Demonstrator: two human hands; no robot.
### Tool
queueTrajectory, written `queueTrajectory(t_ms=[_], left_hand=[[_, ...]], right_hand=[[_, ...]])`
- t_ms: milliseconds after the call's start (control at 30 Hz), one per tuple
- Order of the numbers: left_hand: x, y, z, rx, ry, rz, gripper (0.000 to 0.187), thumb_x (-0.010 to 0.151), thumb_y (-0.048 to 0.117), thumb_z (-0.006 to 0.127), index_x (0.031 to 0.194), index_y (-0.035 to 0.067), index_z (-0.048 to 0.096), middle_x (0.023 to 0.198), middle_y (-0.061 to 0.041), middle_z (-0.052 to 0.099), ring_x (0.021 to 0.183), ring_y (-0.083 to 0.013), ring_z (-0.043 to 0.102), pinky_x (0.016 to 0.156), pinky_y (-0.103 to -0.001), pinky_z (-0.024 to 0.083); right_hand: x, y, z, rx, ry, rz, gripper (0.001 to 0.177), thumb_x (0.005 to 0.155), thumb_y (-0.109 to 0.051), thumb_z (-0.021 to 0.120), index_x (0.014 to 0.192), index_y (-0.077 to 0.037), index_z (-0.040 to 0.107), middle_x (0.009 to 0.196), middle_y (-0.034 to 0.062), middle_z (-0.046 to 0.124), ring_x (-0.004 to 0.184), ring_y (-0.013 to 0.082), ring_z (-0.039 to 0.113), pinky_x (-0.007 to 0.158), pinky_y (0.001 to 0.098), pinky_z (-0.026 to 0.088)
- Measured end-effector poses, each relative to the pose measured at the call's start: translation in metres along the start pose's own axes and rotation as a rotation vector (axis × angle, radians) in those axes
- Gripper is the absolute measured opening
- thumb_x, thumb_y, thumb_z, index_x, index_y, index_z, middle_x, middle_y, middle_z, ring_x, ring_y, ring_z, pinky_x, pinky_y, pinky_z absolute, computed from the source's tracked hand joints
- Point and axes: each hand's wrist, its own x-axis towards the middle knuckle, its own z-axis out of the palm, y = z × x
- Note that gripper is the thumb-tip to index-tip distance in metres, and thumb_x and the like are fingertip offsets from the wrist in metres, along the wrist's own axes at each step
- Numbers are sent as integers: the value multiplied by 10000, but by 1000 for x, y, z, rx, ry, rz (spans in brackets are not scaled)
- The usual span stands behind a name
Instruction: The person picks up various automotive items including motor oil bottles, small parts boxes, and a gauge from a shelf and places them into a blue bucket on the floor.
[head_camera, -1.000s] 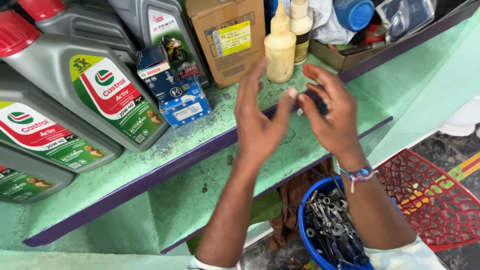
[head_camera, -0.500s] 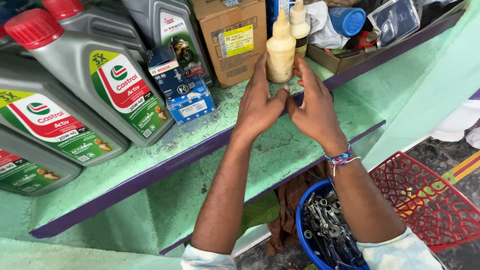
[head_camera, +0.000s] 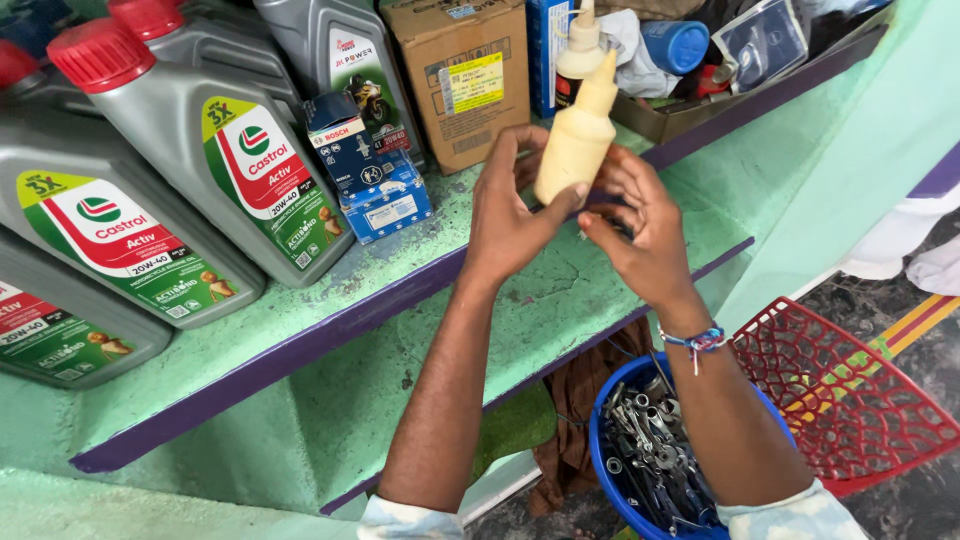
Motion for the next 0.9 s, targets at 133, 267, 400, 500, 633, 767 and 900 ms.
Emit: queueTrajectory(t_ms=[133, 267, 400, 500, 633, 767, 900], left_hand=[[-10, 15, 2, -78, -129, -36, 648, 825, 177, 881, 1300, 26, 466, 1201, -144, 703, 1160, -248, 737, 1013, -380, 597], [-37, 28, 14, 35, -128, -18, 934, 707, 252, 943, 1464, 12, 451, 1244, -182, 683, 1125, -271, 716, 971, -394, 596], [-80, 22, 31, 169, -134, 0, 905, 647, 277, 1011, 1382, 30, 545, 1249, -181, 683, 1133, -302, 694, 967, -418, 569], [-112, 6, 48, -11, -105, -19, 785, 696, 211, 966, 1379, 55, 612, 1324, -145, 671, 1185, -270, 707, 1000, -383, 604], [-146, -23, 71, -146, -106, -215, 752, 690, 203, 971, 1355, 62, 650, 1228, -103, 715, 1094, -200, 744, 956, -346, 619], [-170, -44, 88, -249, -155, -401, 742, 685, 156, 948, 1351, 19, 652, 1190, -105, 771, 1045, -156, 735, 907, -333, 620], [-187, -68, 110, -270, -254, -517, 735, 739, 161, 929, 1390, 10, 622, 1143, -117, 787, 1021, -144, 749, 911, -325, 624]], right_hand=[[-20, -11, -7, 92, 3, 43, 730, 891, 103, 667, 1559, 22, 384, 1424, 140, 594, 1270, 188, 596, 1000, 312, 541], [-47, -10, -21, 139, 27, 63, 662, 866, 138, 561, 1511, 59, 436, 1401, 156, 592, 1304, 202, 576, 999, 320, 530], [-89, 10, -45, 190, 6, 126, 557, 894, 67, 508, 1451, 67, 488, 1381, 175, 624, 1295, 243, 615, 1063, 355, 532], [-122, 38, -57, 255, 43, 205, 533, 893, -2, 509, 1420, 78, 534, 1353, 192, 647, 1290, 267, 616, 1120, 367, 479], [-163, 70, -67, 150, 103, 384, 515, 906, -45, 488, 1401, 69, 573, 1347, 161, 662, 1259, 247, 606, 1073, 358, 452], [-189, 75, -72, 81, 79, 452, 489, 957, -95, 467, 1423, 27, 553, 1397, 99, 644, 1310, 221, 587, 1081, 343, 450], [-202, 74, -78, -104, 90, 473, 439, 978, -76, 531, 1404, 23, 572, 1375, 127, 643, 1311, 246, 577, 1115, 365, 430]])
